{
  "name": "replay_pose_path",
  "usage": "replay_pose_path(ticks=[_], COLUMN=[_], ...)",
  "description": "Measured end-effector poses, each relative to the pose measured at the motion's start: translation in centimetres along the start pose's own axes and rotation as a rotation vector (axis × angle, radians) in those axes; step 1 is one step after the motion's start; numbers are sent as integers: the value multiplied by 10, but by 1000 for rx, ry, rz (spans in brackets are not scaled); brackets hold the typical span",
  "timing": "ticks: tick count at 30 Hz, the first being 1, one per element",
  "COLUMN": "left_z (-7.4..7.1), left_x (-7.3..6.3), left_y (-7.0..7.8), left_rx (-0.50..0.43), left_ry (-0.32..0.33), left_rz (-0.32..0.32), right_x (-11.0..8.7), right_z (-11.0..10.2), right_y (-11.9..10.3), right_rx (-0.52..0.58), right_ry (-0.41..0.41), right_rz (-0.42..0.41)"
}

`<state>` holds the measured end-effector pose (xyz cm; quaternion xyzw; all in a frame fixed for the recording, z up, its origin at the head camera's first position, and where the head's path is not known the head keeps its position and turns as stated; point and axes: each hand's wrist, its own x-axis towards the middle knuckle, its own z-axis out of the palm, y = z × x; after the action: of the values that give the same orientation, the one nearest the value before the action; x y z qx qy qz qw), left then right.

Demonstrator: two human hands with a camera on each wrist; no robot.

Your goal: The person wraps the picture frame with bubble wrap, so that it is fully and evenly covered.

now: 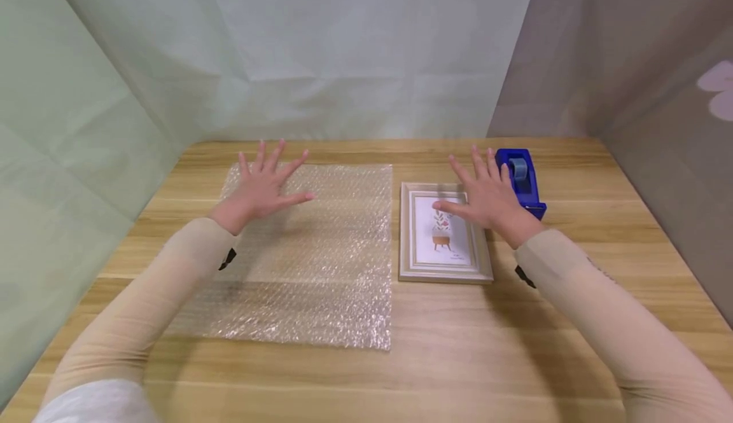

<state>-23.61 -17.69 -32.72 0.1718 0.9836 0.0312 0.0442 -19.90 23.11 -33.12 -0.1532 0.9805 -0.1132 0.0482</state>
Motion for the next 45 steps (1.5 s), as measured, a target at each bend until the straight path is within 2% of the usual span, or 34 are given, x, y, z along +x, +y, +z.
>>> replay_pose_path(ticks=[6, 10, 16, 18, 22, 27, 33, 36, 40, 45], left_z=[-3, -3, -3, -3, -6, -7, 1, 4, 2, 0], left_x=[-1, -1, -2, -2, -3, -1, -5, -7, -8, -9], left_y=[-7, -12, -22, -26, -34, -45, -58, -67, -79, -93], left_rx=[-45, -47, -7, -2, -62, -129, -195, -260, -315, -332], left_ry=[41, 60, 138, 160, 196, 251, 204, 223, 232, 148], left_rz=[9, 8, 37, 28, -13, -52, -107, -123, -155, -245], right_x=[-1, -4, -15, -20, -30, -40, -55, -63, -71, -80], right_z=[-2, 0, 4, 6, 9, 16, 31, 37, 42, 51], right_y=[-5, -11, -22, -29, -41, -54, -69, -78, -90, -101], right_rx=[24, 26, 48, 71, 91, 130, 169, 197, 293, 319], right_ry=[24, 42, 90, 93, 120, 202, 208, 199, 174, 156], right_rz=[-10, -30, -46, -44, -49, -128, -213, -219, -217, -241])
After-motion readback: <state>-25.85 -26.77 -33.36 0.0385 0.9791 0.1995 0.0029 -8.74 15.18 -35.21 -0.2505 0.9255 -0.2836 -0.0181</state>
